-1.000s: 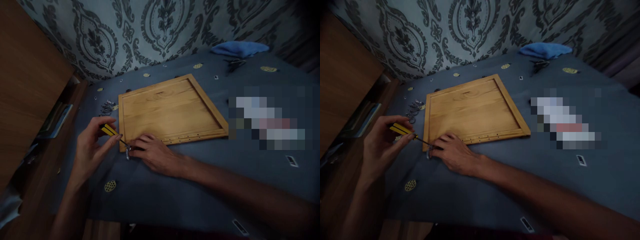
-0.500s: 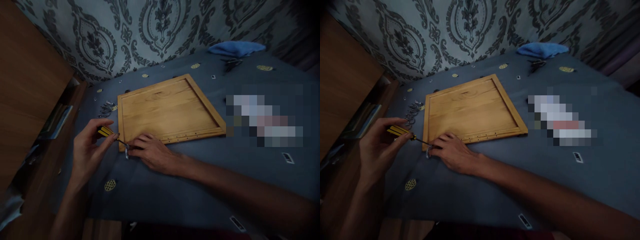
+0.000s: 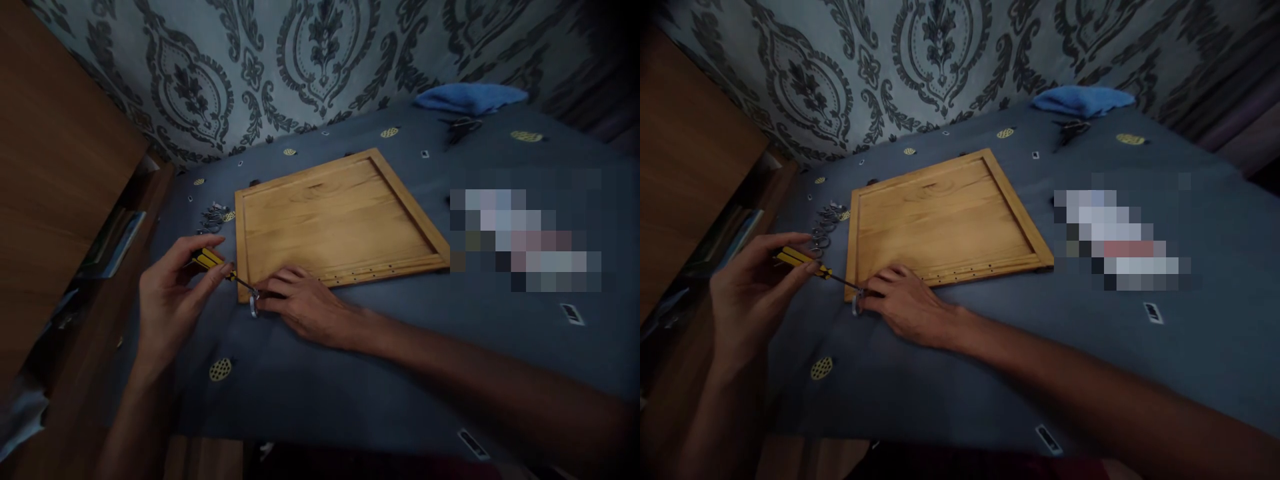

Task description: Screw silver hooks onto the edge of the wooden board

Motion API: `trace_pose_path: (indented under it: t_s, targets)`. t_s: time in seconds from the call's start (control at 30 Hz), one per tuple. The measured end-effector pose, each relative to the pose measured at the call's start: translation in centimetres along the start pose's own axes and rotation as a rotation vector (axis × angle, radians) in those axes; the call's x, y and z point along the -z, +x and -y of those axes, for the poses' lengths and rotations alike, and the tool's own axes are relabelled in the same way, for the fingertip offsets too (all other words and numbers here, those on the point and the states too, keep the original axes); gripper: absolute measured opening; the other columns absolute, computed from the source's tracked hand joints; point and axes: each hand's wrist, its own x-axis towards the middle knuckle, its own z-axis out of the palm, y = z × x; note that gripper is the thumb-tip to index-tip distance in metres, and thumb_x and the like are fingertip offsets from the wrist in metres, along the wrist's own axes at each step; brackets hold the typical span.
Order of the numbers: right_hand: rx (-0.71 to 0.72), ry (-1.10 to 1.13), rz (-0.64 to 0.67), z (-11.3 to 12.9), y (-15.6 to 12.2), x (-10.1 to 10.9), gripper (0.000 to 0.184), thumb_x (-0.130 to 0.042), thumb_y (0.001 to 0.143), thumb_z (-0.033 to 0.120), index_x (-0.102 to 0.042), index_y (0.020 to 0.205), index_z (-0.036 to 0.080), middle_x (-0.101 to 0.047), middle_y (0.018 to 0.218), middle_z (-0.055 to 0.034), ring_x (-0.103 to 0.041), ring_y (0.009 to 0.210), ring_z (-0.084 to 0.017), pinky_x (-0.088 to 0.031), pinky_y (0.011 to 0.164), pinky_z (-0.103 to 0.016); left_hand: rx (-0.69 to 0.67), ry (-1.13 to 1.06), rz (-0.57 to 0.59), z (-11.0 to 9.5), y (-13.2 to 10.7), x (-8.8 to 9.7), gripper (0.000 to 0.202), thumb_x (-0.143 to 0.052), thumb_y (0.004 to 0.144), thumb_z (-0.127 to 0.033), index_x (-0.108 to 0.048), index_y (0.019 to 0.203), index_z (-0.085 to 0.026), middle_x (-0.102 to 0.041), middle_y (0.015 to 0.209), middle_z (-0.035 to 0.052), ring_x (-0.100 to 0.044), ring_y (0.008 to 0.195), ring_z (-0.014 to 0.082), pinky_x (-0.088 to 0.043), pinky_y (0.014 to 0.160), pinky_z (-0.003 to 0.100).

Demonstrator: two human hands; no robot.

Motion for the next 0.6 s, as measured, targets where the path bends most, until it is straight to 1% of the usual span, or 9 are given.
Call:
trace_pose_path:
  t_s: [0.1, 0.13, 0.2, 0.27, 0.3, 0.4, 0.5, 0.57, 0.6]
  targets:
    - [0.001, 0.0, -0.006, 0.06, 0.01, 0.1, 0.034, -0.055, 0.097, 0.006, -0.071, 0.124, 0.019, -0.071, 0.131, -0.0088, -0.056, 0.115, -0.025, -0.044, 0.102, -0.043, 0.033, -0.079, 0.069, -0.28, 0.27, 0.46, 0.04, -0.085, 0.084, -0.034, -0.072, 0.121, -0.026, -0.076, 0.101, 0.0018, -0.076, 0.089, 0.0191, -0.064, 0.077, 0.03]
    - [0.0, 0.003, -0.007, 0.07, 0.02, 0.13, 0.035, -0.055, 0.096, 0.006, -0.071, 0.124, 0.02, -0.071, 0.13, -0.0088, -0.057, 0.114, -0.025, -0.044, 0.102, -0.043, 0.047, -0.1, 0.107, -0.41, 0.33, 0.62, 0.041, -0.084, 0.085, -0.034, -0.071, 0.122, -0.026, -0.076, 0.101, 0.0028, -0.077, 0.09, 0.0204, -0.064, 0.077, 0.03]
    - [0.0, 0.009, -0.009, 0.06, 0.03, 0.15, 0.035, -0.056, 0.096, 0.006, -0.071, 0.124, 0.021, -0.071, 0.13, -0.0083, -0.056, 0.115, -0.025, -0.044, 0.103, -0.043, 0.071, -0.105, 0.164, -0.6, 0.34, 0.76, 0.035, -0.08, 0.089, -0.034, -0.071, 0.121, -0.025, -0.078, 0.102, 0.0049, -0.077, 0.093, 0.0221, -0.064, 0.077, 0.031]
    - [0.005, 0.014, -0.011, 0.03, 0.04, 0.12, 0.035, -0.056, 0.097, 0.007, -0.071, 0.125, 0.02, -0.07, 0.132, -0.0082, -0.056, 0.117, -0.025, -0.044, 0.103, -0.043, 0.05, -0.064, 0.163, -0.62, 0.21, 0.61, 0.025, -0.077, 0.092, -0.034, -0.073, 0.115, -0.024, -0.077, 0.106, 0.0056, -0.076, 0.098, 0.0222, -0.063, 0.078, 0.031]
    - [0.006, 0.013, -0.014, 0.01, 0.04, 0.1, 0.034, -0.056, 0.097, 0.007, -0.071, 0.124, 0.02, -0.07, 0.133, -0.0084, -0.056, 0.117, -0.025, -0.044, 0.103, -0.043, 0.024, -0.032, 0.138, -0.57, 0.13, 0.47, 0.021, -0.076, 0.092, -0.034, -0.074, 0.111, -0.025, -0.076, 0.106, 0.005, -0.075, 0.098, 0.0213, -0.062, 0.077, 0.03]
    - [0.008, 0.007, -0.022, 0.02, 0.0, 0.05, 0.033, -0.058, 0.097, 0.007, -0.071, 0.125, 0.02, -0.069, 0.134, -0.0089, -0.056, 0.119, -0.024, -0.043, 0.103, -0.042, -0.039, 0.047, 0.058, -0.34, 0.07, 0.13, 0.018, -0.081, 0.088, -0.034, -0.076, 0.103, -0.026, -0.074, 0.096, 0.0014, -0.072, 0.086, 0.0173, -0.059, 0.07, 0.026]
    - [0.007, 0.003, -0.028, 0.05, -0.05, 0.04, 0.032, -0.057, 0.098, 0.008, -0.071, 0.124, 0.02, -0.07, 0.134, -0.0085, -0.055, 0.119, -0.025, -0.043, 0.103, -0.042, -0.01, -0.018, 0.057, -0.32, 0.3, 0.32, 0.03, -0.086, 0.084, -0.034, -0.076, 0.111, -0.025, -0.074, 0.095, 0.0004, -0.074, 0.081, 0.0168, -0.061, 0.07, 0.027]
    - [0.0, 0.008, -0.031, 0.05, -0.05, 0.01, 0.031, -0.055, 0.099, 0.009, -0.071, 0.124, 0.02, -0.071, 0.132, -0.0076, -0.056, 0.118, -0.025, -0.043, 0.102, -0.042, 0.015, -0.107, 0.11, -0.41, 0.42, 0.64, 0.041, -0.087, 0.083, -0.034, -0.073, 0.12, -0.026, -0.076, 0.099, 0.0016, -0.077, 0.087, 0.0188, -0.063, 0.075, 0.028]
    - [-0.002, 0.011, -0.033, 0.04, -0.03, -0.01, 0.031, -0.054, 0.1, 0.01, -0.071, 0.124, 0.021, -0.071, 0.13, -0.0072, -0.056, 0.117, -0.025, -0.043, 0.102, -0.042, 0.032, -0.137, 0.137, -0.45, 0.41, 0.78, 0.04, -0.086, 0.085, -0.033, -0.072, 0.122, -0.026, -0.077, 0.101, 0.0023, -0.077, 0.089, 0.0195, -0.063, 0.076, 0.029]
